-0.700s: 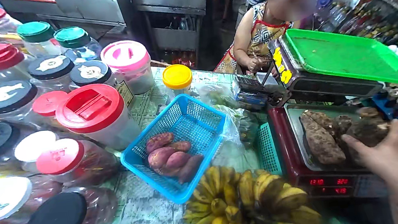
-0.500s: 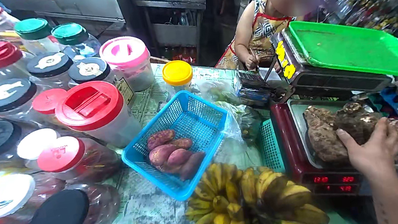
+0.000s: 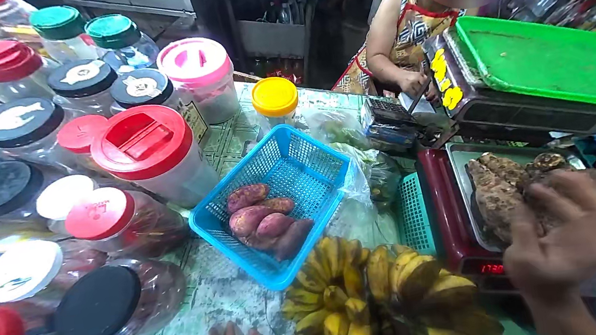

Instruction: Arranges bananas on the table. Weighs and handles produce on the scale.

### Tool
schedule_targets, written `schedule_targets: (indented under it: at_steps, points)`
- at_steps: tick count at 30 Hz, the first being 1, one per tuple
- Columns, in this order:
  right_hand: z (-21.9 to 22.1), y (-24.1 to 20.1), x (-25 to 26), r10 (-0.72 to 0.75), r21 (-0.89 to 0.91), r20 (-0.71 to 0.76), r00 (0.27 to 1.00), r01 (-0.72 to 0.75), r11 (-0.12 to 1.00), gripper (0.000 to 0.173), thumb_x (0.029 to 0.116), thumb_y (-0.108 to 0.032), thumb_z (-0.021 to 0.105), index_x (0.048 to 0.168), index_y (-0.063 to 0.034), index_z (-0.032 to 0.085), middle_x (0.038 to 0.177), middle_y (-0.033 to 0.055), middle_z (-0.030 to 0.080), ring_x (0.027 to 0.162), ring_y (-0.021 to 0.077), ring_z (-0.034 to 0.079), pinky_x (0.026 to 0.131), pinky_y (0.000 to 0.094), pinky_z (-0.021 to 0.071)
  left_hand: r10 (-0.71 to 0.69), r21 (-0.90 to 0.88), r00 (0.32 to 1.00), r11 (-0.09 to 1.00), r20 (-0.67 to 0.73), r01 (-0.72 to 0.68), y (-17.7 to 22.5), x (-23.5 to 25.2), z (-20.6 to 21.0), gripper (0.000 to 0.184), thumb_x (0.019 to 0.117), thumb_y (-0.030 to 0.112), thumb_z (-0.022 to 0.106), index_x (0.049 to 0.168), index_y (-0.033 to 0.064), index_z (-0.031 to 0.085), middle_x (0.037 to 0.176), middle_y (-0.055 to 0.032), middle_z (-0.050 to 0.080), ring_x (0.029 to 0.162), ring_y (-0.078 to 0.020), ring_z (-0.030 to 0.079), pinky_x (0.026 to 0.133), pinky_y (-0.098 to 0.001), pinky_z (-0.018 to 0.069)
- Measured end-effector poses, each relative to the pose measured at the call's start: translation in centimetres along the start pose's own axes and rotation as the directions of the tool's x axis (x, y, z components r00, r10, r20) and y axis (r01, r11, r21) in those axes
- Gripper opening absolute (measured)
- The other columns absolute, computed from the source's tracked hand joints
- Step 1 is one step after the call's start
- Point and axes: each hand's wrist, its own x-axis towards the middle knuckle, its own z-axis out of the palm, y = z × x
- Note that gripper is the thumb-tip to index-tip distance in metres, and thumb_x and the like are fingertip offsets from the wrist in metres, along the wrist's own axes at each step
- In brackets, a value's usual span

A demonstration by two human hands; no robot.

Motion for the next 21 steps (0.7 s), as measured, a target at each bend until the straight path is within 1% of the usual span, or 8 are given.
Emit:
schedule_targets:
  at_steps: [2, 4, 7, 8, 12, 16, 18, 21]
  points:
    - [1.8, -2.5, -1.7, -0.082, 0.217, 0.135, 0.987, 0.051, 0.975, 0.028, 0.1021, -0.019, 0.055, 0.125, -0.0087, 0.067, 0.131, 0.0116, 0.065, 0.13, 0.0213, 0.057, 0.109, 0.0396, 0.0494, 0.0, 0.0, 1.0, 1.0, 0.0, 0.0, 0.1, 0.0, 0.0, 0.06, 0.0978, 0.049, 0.041, 0.134, 0.008, 0.065, 0.152, -0.0238, 0.049, 0.144, -0.0447, 0.041, 0.118, -0.0647, 0.0236]
    - [4.1, -4.4, -4.2, -0.155, 0.391, 0.292, 0.944, 0.03, 0.92, 0.024, 0.1029, -0.018, 0.055, 0.12, -0.0138, 0.071, 0.113, 0.004, 0.073, 0.111, 0.0142, 0.068, 0.099, 0.0355, 0.0567, -0.001, 0.002, 1.0, 1.0, 0.0, 0.001, 0.2, 0.0, 0.0, 0.059, 0.0981, 0.049, 0.041, 0.135, 0.0087, 0.065, 0.153, -0.0231, 0.049, 0.145, -0.0439, 0.041, 0.118, -0.0644, 0.0233]
    - [6.8, -5.6, -7.2, -0.269, 0.451, 0.447, 0.853, 0.045, 0.891, 0.019, 0.1047, -0.025, 0.059, 0.111, -0.0176, 0.075, 0.091, -0.0052, 0.075, 0.09, 0.0051, 0.071, 0.107, 0.0353, 0.0501, -0.007, -0.014, 1.0, 1.0, 0.006, 0.007, 0.4, 0.1, -0.2, 0.059, 0.0982, 0.048, 0.042, 0.135, 0.0081, 0.064, 0.154, -0.0229, 0.047, 0.145, -0.0452, 0.039, 0.117, -0.066, 0.0239]
    - [7.2, -5.6, -7.4, -0.291, 0.441, 0.485, 0.825, 0.057, 0.896, 0.02, 0.1039, -0.03, 0.06, 0.105, -0.0187, 0.077, 0.088, -0.0067, 0.075, 0.089, 0.0046, 0.07, 0.111, 0.0373, 0.0467, -0.011, -0.022, 1.0, 1.0, 0.014, 0.011, 0.4, 0.1, -0.3, 0.059, 0.098, 0.048, 0.042, 0.136, 0.0077, 0.064, 0.154, -0.0234, 0.047, 0.146, -0.046, 0.038, 0.117, -0.0666, 0.0235]
    - [7.4, -5.4, -6.7, -0.266, 0.383, 0.58, 0.77, 0.03, 0.923, 0.036, 0.1018, -0.045, 0.06, 0.082, -0.0181, 0.074, 0.088, -0.0056, 0.074, 0.1, 0.0098, 0.07, 0.111, 0.041, 0.0466, 0.004, -0.008, 1.0, 1.0, 0.009, -0.004, 0.3, 0.0, -0.3, 0.06, 0.0981, 0.05, 0.042, 0.136, 0.0083, 0.063, 0.154, -0.0241, 0.047, 0.145, -0.0464, 0.039, 0.116, -0.067, 0.0245]
    - [7.3, -6.0, -6.8, -0.305, 0.276, 0.655, 0.691, 0.157, 0.948, 0.036, 0.1046, -0.048, 0.05, 0.1, -0.026, 0.077, 0.096, -0.0083, 0.075, 0.102, 0.0103, 0.07, 0.107, 0.0422, 0.049, -0.028, -0.072, 1.0, 0.997, 0.001, 0.028, 1.6, 0.1, -1.1, 0.055, 0.0983, 0.042, 0.048, 0.135, 0.0027, 0.063, 0.152, -0.0268, 0.047, 0.144, -0.0474, 0.04, 0.117, -0.0633, 0.0261]
    - [7.2, -6.2, -6.9, -0.307, 0.241, 0.69, 0.656, 0.192, 0.951, 0.034, 0.1041, -0.049, 0.05, 0.107, -0.027, 0.077, 0.1, -0.0081, 0.075, 0.102, 0.0112, 0.07, 0.106, 0.0429, 0.05, -0.115, -0.146, 0.991, 0.982, 0.07, 0.124, 2.9, -0.1, -2.2, 0.055, 0.1007, 0.035, 0.053, 0.142, -0.0014, 0.057, 0.15, -0.0312, 0.048, 0.137, -0.0502, 0.049, 0.112, -0.0642, 0.037]
    - [7.1, -6.2, -7.1, -0.302, 0.206, 0.731, 0.613, 0.223, 0.953, 0.034, 0.1035, -0.049, 0.05, 0.108, -0.027, 0.076, 0.103, -0.0079, 0.075, 0.104, 0.0123, 0.07, 0.104, 0.043, 0.0509, -0.117, -0.014, 0.987, 0.993, 0.111, 0.119, -0.5, -0.8, 0.9, 0.066, 0.1014, 0.048, 0.048, 0.155, 0.0103, 0.044, 0.152, -0.0217, 0.05, 0.142, -0.0376, 0.047, 0.116, -0.0577, 0.0371]
